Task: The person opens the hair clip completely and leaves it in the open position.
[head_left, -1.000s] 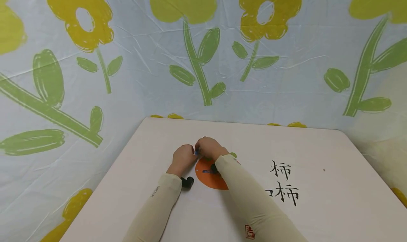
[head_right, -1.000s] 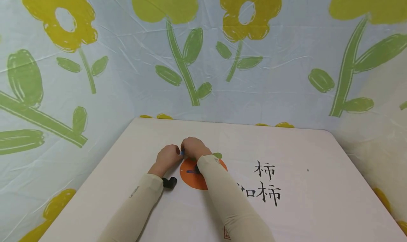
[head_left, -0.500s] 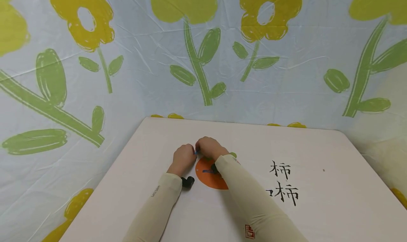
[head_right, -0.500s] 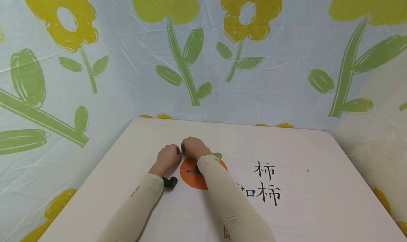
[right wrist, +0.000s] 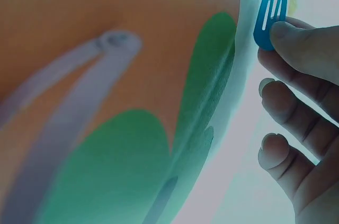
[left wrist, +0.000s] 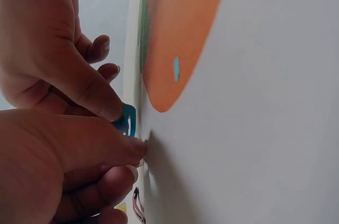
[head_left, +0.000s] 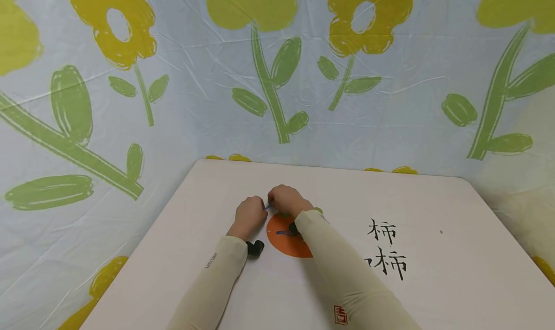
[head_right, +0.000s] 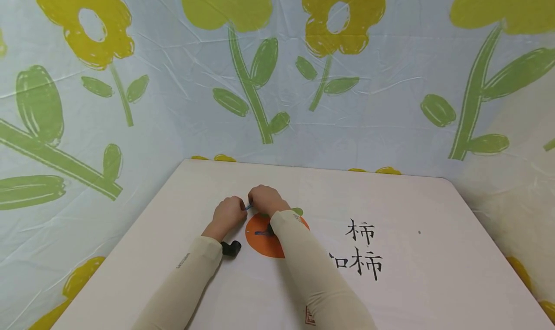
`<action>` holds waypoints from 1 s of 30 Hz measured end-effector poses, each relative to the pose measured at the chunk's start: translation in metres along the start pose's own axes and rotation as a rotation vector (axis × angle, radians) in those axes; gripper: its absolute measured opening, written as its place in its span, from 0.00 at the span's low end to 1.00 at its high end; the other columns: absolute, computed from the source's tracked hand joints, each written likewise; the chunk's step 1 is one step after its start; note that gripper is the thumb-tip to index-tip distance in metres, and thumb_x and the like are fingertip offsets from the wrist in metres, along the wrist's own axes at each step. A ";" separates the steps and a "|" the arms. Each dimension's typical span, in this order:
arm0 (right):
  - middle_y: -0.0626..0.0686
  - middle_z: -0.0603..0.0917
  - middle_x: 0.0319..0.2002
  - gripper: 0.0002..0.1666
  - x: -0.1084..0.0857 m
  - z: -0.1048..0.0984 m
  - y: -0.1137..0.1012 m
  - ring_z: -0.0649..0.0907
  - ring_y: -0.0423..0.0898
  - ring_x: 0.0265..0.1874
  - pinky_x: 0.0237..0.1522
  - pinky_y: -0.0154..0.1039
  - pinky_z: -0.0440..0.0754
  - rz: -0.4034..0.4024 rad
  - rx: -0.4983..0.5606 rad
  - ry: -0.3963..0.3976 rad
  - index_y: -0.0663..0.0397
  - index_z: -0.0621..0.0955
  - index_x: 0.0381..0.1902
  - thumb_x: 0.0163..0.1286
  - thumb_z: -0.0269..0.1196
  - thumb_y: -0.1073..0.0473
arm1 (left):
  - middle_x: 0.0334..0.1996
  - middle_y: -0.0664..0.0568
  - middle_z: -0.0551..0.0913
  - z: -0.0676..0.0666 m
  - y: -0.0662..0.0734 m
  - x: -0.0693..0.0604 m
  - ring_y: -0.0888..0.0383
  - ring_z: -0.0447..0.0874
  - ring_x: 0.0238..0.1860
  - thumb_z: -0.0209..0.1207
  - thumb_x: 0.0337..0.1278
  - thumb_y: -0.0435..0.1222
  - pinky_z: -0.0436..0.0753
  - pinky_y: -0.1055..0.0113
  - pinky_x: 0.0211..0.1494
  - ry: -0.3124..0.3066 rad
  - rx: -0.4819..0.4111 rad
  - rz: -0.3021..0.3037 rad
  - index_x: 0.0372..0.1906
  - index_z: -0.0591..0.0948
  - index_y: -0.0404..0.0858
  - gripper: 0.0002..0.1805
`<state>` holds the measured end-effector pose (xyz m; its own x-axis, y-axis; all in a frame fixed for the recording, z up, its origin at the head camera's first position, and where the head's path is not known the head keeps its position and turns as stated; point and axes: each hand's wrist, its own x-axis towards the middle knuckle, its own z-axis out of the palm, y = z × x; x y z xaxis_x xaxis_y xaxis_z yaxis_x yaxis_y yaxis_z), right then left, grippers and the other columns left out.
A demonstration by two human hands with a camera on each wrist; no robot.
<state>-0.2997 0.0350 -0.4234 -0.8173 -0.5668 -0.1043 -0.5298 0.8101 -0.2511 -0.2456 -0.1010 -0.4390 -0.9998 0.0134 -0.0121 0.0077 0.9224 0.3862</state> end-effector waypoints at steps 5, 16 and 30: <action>0.47 0.86 0.40 0.12 -0.003 0.000 0.004 0.80 0.44 0.38 0.47 0.40 0.80 0.003 0.020 0.026 0.46 0.86 0.41 0.71 0.56 0.61 | 0.24 0.51 0.82 0.000 0.001 -0.002 0.56 0.78 0.25 0.59 0.56 0.33 0.79 0.61 0.30 0.019 -0.021 0.019 0.28 0.83 0.38 0.05; 0.50 0.86 0.40 0.09 -0.016 -0.006 0.013 0.80 0.45 0.38 0.48 0.42 0.79 0.028 0.154 0.096 0.51 0.85 0.41 0.71 0.59 0.57 | 0.38 0.46 0.87 0.006 0.001 0.004 0.53 0.82 0.36 0.56 0.63 0.34 0.82 0.57 0.46 0.036 -0.166 0.033 0.41 0.86 0.35 0.11; 0.51 0.84 0.37 0.07 -0.024 -0.003 0.026 0.78 0.45 0.35 0.47 0.41 0.79 0.040 0.239 0.153 0.52 0.85 0.40 0.68 0.60 0.61 | 0.40 0.46 0.86 0.007 0.003 0.006 0.51 0.83 0.42 0.56 0.64 0.36 0.81 0.55 0.51 0.039 -0.237 0.011 0.43 0.85 0.35 0.12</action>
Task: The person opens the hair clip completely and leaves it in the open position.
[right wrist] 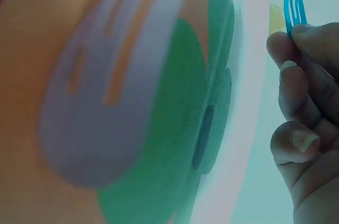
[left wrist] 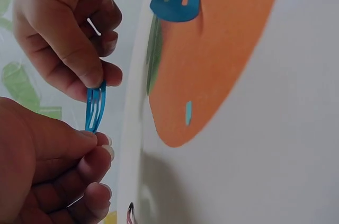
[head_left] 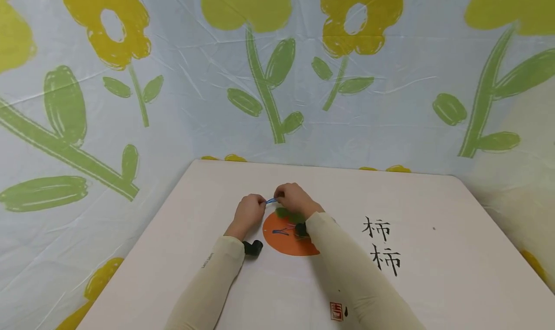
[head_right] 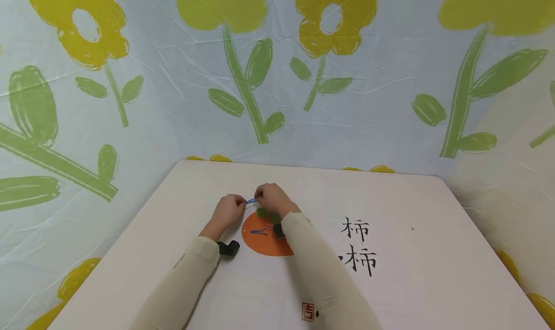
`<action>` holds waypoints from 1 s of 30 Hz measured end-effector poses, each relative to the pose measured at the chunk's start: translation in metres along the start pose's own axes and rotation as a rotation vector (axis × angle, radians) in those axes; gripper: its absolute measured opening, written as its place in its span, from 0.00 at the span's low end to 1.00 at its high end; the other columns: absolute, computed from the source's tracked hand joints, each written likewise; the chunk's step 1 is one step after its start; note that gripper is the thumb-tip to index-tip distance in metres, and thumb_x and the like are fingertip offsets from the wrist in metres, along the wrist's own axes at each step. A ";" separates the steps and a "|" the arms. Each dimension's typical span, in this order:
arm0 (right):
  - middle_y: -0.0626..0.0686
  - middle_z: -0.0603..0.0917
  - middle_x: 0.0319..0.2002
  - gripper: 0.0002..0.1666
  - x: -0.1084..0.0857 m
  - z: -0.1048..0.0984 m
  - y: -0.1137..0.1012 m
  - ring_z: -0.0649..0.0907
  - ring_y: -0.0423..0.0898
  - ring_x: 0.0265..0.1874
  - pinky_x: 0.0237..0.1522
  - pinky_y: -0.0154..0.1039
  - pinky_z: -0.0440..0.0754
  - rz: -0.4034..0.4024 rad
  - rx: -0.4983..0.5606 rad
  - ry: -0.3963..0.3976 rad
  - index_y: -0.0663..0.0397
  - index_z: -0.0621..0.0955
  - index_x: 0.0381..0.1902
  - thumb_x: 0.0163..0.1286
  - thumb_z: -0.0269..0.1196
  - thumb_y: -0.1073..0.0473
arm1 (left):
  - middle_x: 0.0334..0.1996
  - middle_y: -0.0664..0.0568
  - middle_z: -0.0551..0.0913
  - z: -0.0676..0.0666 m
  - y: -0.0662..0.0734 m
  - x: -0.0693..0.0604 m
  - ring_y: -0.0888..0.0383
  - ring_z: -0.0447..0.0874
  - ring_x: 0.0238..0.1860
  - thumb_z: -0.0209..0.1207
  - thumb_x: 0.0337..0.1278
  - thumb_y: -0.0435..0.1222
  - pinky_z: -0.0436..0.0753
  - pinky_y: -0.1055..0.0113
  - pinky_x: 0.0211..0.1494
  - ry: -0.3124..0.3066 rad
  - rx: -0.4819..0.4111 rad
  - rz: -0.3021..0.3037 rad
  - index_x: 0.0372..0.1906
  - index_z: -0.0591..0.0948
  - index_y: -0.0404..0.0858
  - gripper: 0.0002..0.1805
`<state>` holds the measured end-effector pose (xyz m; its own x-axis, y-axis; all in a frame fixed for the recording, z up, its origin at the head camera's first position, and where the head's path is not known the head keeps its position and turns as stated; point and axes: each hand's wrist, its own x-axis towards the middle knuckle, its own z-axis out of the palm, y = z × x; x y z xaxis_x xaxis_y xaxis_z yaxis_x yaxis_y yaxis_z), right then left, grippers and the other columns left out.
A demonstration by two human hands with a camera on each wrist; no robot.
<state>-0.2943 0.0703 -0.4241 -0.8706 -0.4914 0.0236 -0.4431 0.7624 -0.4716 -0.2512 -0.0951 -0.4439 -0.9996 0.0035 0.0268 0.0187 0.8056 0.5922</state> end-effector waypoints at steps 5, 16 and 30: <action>0.50 0.85 0.36 0.07 -0.004 -0.001 0.005 0.79 0.44 0.35 0.47 0.41 0.80 0.022 0.047 0.016 0.51 0.85 0.39 0.68 0.60 0.60 | 0.38 0.47 0.86 0.003 0.001 0.001 0.53 0.82 0.37 0.55 0.64 0.37 0.82 0.56 0.48 0.000 -0.010 -0.004 0.42 0.85 0.35 0.12; 0.49 0.83 0.35 0.07 -0.018 -0.007 0.015 0.78 0.44 0.32 0.39 0.37 0.80 0.048 0.064 0.049 0.49 0.84 0.39 0.68 0.60 0.59 | 0.33 0.50 0.84 0.007 0.011 0.002 0.55 0.77 0.33 0.55 0.64 0.39 0.81 0.61 0.42 -0.011 -0.035 0.057 0.40 0.85 0.37 0.11; 0.48 0.85 0.36 0.06 -0.038 -0.011 0.027 0.80 0.43 0.35 0.41 0.39 0.80 0.086 0.177 0.116 0.48 0.84 0.38 0.67 0.60 0.58 | 0.38 0.50 0.85 0.015 0.022 0.000 0.55 0.79 0.38 0.56 0.65 0.38 0.81 0.59 0.47 -0.036 -0.088 0.180 0.41 0.85 0.38 0.10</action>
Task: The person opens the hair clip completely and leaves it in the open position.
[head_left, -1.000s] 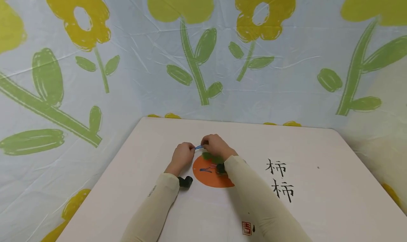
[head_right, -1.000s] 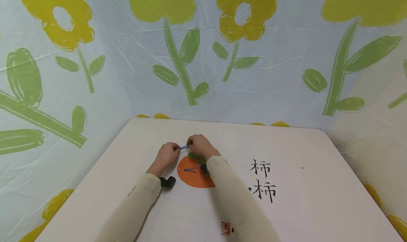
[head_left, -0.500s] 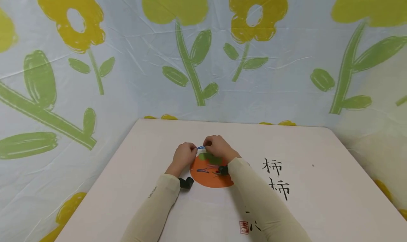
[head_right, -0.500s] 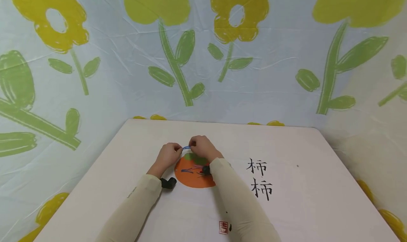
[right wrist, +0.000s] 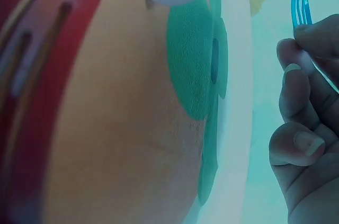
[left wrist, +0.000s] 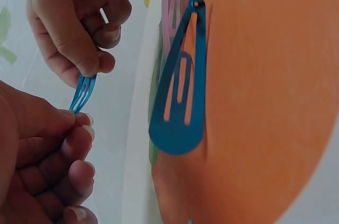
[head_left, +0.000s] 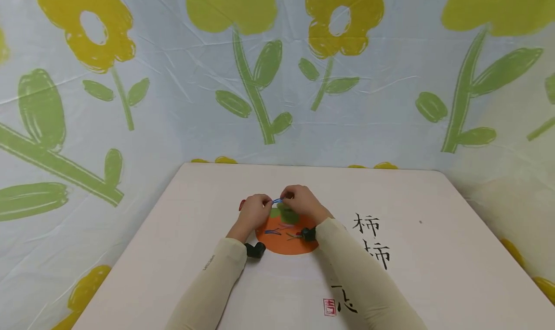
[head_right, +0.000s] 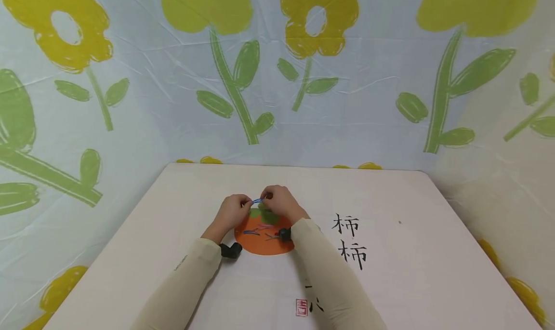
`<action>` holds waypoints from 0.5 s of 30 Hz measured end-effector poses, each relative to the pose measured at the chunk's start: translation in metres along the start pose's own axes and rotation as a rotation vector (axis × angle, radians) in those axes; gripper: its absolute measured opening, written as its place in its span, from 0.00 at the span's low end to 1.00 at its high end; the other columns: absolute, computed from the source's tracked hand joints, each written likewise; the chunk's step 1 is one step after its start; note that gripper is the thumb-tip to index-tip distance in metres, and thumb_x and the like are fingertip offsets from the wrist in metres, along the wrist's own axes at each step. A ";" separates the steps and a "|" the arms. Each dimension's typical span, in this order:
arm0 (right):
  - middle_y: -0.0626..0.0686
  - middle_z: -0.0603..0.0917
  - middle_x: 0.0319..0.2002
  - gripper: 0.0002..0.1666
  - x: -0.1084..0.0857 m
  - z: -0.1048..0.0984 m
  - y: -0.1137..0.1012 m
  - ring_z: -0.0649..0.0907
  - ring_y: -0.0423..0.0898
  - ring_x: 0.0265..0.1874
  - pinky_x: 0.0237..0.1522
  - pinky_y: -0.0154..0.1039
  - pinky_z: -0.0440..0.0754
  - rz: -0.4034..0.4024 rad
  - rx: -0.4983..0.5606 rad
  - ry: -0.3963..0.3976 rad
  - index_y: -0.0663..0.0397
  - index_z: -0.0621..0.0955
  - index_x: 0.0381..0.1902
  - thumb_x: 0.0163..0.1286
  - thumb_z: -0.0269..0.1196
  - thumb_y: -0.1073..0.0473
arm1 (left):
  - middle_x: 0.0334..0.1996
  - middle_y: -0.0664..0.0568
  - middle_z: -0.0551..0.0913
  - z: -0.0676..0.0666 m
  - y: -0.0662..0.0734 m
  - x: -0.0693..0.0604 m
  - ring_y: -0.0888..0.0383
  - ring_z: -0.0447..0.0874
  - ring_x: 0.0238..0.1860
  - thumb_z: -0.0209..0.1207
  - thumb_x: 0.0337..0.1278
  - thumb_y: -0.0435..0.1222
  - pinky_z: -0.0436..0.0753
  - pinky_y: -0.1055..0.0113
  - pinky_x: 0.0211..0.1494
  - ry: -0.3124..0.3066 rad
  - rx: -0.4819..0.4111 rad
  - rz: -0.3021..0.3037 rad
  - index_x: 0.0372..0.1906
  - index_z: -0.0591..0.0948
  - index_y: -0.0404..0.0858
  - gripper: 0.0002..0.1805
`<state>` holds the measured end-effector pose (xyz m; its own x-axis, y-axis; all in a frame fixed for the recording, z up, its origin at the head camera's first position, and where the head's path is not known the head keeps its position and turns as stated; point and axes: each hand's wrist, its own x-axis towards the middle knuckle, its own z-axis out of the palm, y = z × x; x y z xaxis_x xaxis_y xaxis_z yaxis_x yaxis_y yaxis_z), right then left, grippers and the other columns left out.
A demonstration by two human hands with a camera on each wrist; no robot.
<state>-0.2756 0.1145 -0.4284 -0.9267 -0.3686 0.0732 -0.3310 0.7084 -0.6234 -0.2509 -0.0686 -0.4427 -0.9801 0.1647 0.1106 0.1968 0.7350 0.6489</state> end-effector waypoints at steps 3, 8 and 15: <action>0.48 0.84 0.35 0.05 -0.003 0.000 0.004 0.80 0.44 0.35 0.41 0.40 0.80 0.018 0.034 0.023 0.48 0.84 0.37 0.67 0.62 0.57 | 0.38 0.50 0.85 0.002 0.001 0.000 0.55 0.80 0.38 0.56 0.66 0.38 0.81 0.58 0.47 -0.003 -0.025 0.028 0.41 0.85 0.37 0.10; 0.48 0.85 0.36 0.05 -0.008 -0.001 0.010 0.80 0.44 0.37 0.43 0.42 0.80 0.043 0.080 0.054 0.48 0.85 0.37 0.67 0.63 0.55 | 0.39 0.49 0.86 0.003 0.003 0.000 0.55 0.80 0.38 0.56 0.66 0.38 0.81 0.58 0.47 -0.009 -0.024 0.068 0.42 0.85 0.37 0.11; 0.47 0.85 0.36 0.06 -0.020 -0.003 0.016 0.81 0.43 0.37 0.44 0.42 0.79 0.066 0.136 0.061 0.47 0.85 0.37 0.69 0.62 0.55 | 0.38 0.49 0.86 0.010 0.002 0.001 0.55 0.80 0.38 0.55 0.66 0.36 0.80 0.59 0.46 -0.011 -0.030 0.118 0.41 0.85 0.36 0.11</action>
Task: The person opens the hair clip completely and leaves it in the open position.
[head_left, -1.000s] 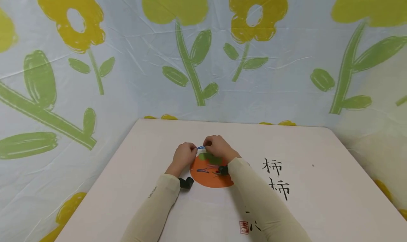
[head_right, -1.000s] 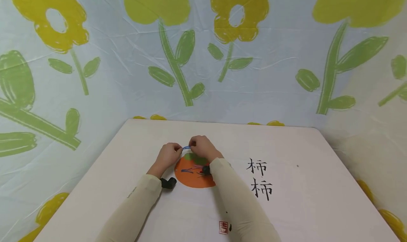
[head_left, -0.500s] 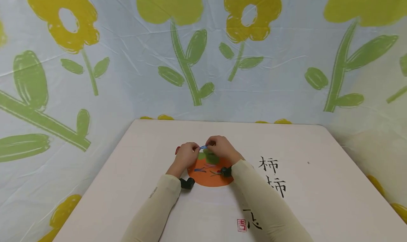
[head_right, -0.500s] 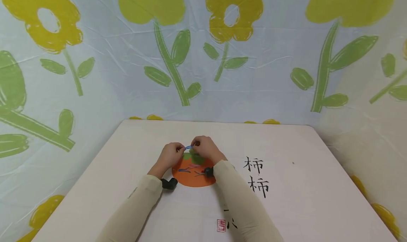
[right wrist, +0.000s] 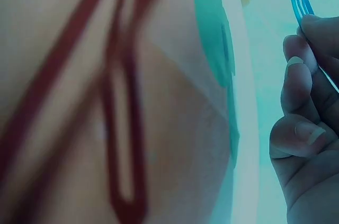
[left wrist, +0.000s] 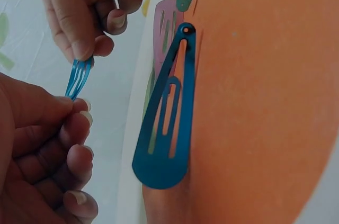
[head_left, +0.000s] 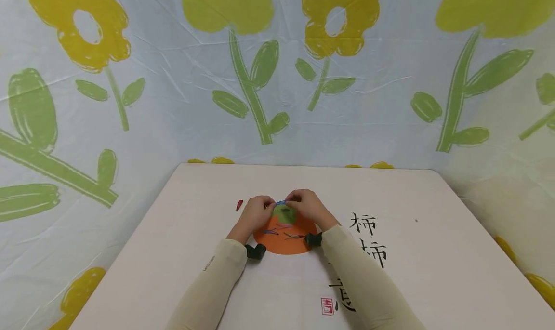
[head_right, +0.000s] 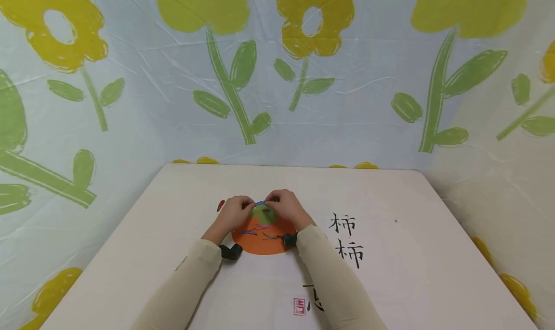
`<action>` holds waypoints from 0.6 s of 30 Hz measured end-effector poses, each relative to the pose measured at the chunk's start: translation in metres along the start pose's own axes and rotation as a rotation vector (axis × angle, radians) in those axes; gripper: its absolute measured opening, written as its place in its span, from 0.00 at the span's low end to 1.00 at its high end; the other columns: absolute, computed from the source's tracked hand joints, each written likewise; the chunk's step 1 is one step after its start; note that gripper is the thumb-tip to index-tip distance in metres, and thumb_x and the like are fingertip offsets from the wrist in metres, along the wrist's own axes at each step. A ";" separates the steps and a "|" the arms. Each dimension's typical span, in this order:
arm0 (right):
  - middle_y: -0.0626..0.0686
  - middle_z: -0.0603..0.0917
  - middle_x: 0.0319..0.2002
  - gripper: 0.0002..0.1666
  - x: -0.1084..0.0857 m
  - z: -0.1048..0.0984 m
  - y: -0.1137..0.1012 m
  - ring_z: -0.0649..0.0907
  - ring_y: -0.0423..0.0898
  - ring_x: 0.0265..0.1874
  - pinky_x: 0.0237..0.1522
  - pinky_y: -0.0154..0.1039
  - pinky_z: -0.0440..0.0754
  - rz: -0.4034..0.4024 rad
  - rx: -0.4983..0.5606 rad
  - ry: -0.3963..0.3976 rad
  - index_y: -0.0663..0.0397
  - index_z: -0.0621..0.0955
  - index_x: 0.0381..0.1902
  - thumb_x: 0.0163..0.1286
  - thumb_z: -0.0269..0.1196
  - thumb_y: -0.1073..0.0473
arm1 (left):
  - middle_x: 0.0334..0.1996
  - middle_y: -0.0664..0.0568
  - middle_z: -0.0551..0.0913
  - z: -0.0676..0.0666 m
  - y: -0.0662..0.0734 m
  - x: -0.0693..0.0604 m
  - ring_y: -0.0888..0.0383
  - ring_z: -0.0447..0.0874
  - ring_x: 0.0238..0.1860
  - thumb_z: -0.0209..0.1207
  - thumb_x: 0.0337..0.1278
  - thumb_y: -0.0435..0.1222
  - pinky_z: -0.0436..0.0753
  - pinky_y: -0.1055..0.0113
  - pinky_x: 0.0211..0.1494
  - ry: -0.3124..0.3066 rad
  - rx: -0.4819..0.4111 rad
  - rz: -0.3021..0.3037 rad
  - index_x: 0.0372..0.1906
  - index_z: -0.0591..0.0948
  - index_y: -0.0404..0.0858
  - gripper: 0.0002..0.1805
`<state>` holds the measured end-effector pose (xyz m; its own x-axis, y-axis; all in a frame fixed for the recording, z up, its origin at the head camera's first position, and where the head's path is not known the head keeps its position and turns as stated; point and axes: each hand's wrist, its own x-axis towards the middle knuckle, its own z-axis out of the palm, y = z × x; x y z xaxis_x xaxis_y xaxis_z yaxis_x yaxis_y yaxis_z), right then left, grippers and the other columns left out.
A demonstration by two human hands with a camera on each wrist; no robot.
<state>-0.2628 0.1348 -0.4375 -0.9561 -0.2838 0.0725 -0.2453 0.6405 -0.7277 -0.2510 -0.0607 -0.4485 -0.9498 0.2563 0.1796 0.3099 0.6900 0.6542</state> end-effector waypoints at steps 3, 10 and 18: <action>0.47 0.85 0.34 0.05 -0.004 0.000 0.003 0.81 0.43 0.35 0.42 0.41 0.79 0.016 0.037 0.012 0.47 0.86 0.36 0.67 0.64 0.55 | 0.38 0.48 0.86 0.002 -0.001 0.000 0.55 0.80 0.38 0.55 0.66 0.36 0.80 0.58 0.46 -0.017 -0.008 0.026 0.41 0.85 0.35 0.10; 0.47 0.85 0.34 0.04 -0.011 -0.001 0.010 0.80 0.43 0.34 0.39 0.39 0.79 0.031 0.093 0.040 0.47 0.86 0.35 0.65 0.66 0.56 | 0.38 0.51 0.85 0.002 0.001 -0.001 0.56 0.79 0.38 0.56 0.67 0.38 0.80 0.58 0.48 -0.078 -0.041 0.027 0.42 0.85 0.38 0.10; 0.46 0.86 0.35 0.04 -0.020 -0.003 0.015 0.81 0.43 0.36 0.41 0.41 0.79 0.008 0.124 0.044 0.47 0.86 0.35 0.65 0.66 0.56 | 0.36 0.55 0.83 0.003 0.000 -0.003 0.59 0.78 0.37 0.56 0.67 0.41 0.79 0.61 0.46 -0.107 -0.143 0.022 0.42 0.84 0.42 0.10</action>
<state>-0.2474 0.1521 -0.4476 -0.9648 -0.2455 0.0947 -0.2188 0.5485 -0.8071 -0.2484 -0.0594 -0.4513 -0.9303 0.3463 0.1208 0.3142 0.5823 0.7498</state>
